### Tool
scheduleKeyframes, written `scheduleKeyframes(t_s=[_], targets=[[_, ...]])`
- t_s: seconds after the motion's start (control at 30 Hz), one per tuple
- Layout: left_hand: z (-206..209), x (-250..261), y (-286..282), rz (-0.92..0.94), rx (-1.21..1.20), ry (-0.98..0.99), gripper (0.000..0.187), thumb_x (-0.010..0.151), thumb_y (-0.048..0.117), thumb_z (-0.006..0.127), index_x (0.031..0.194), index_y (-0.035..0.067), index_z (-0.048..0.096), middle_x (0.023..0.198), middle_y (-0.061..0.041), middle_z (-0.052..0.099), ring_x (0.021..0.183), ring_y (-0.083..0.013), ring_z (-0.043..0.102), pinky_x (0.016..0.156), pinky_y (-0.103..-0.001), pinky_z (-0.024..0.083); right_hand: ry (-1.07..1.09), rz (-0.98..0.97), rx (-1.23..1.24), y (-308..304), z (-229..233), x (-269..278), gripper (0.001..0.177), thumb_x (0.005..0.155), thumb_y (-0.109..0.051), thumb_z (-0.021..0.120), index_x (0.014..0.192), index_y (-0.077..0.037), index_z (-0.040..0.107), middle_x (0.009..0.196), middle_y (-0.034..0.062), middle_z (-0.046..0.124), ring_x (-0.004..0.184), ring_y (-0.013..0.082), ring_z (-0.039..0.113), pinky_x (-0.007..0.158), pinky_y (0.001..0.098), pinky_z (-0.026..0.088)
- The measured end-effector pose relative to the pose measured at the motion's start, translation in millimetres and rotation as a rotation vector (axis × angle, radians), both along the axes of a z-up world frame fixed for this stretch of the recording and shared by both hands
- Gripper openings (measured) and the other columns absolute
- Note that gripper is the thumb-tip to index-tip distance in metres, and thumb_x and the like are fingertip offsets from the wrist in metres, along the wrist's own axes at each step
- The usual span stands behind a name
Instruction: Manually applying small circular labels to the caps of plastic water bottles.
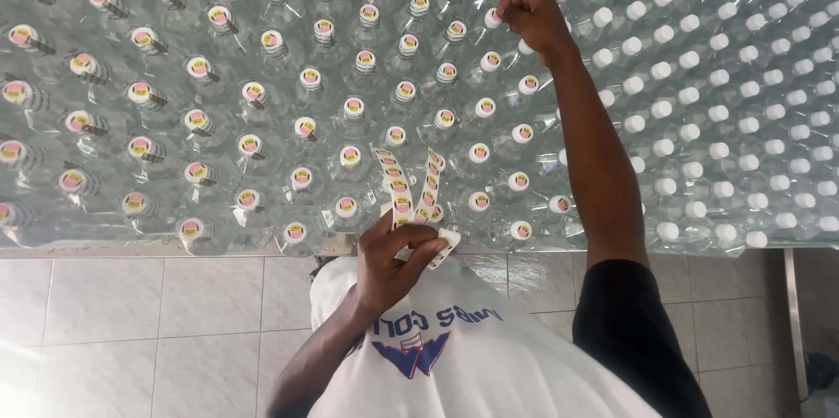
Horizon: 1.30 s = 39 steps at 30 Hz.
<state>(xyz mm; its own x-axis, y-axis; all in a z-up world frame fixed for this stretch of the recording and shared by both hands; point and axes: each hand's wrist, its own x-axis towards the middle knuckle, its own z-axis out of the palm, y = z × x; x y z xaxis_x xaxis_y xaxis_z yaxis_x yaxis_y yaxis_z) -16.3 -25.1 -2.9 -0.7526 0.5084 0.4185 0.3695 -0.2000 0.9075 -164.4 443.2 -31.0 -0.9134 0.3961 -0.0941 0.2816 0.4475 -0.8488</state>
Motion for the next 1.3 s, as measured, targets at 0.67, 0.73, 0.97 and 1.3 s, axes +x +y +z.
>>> scheduleKeyframes(t_s=[0.67,0.73,0.97,1.3], targets=[[1,-8,3,-0.021,0.003,0.014,0.016,0.099,0.019,0.08,0.093,0.004,0.08,0.077,-0.007,0.067,0.062,-0.0133,0.059,0.056,-0.027,0.044,0.142,-0.027,0.131,-16,-2,0,0.002,0.098,-0.012,0.082,0.097,-0.013,0.081,0.098,-0.0006,0.083,0.092,0.0087,0.077,0.083,0.0245,0.061],[-1,-8,3,-0.017,-0.005,0.018,0.015,0.099,0.019,0.08,0.093,0.005,0.08,0.076,-0.006,0.068,0.062,-0.013,0.058,0.056,-0.028,0.043,0.161,-0.002,0.231,-17,-2,3,0.004,0.1,-0.014,0.081,0.102,-0.011,0.082,0.101,0.002,0.084,0.092,0.0119,0.079,0.082,0.0272,0.062],[2,-8,4,-0.023,-0.017,0.005,0.015,0.099,0.017,0.08,0.092,0.004,0.079,0.074,-0.005,0.065,0.061,-0.0126,0.057,0.055,-0.027,0.042,0.207,0.11,0.726,-26,0,16,0.044,0.116,-0.033,0.06,0.155,-0.013,0.057,0.126,0.0091,0.071,0.099,0.0235,0.079,0.074,0.0447,0.055],[6,-2,-2,0.025,-0.016,-0.017,0.016,0.1,0.018,0.079,0.092,0.003,0.078,0.075,-0.006,0.07,0.064,-0.0131,0.059,0.058,-0.028,0.046,0.366,0.043,0.332,-19,-13,-4,0.035,0.115,-0.039,0.054,0.124,-0.009,0.071,0.114,0.0072,0.078,0.097,0.018,0.072,0.074,0.0327,0.052]])
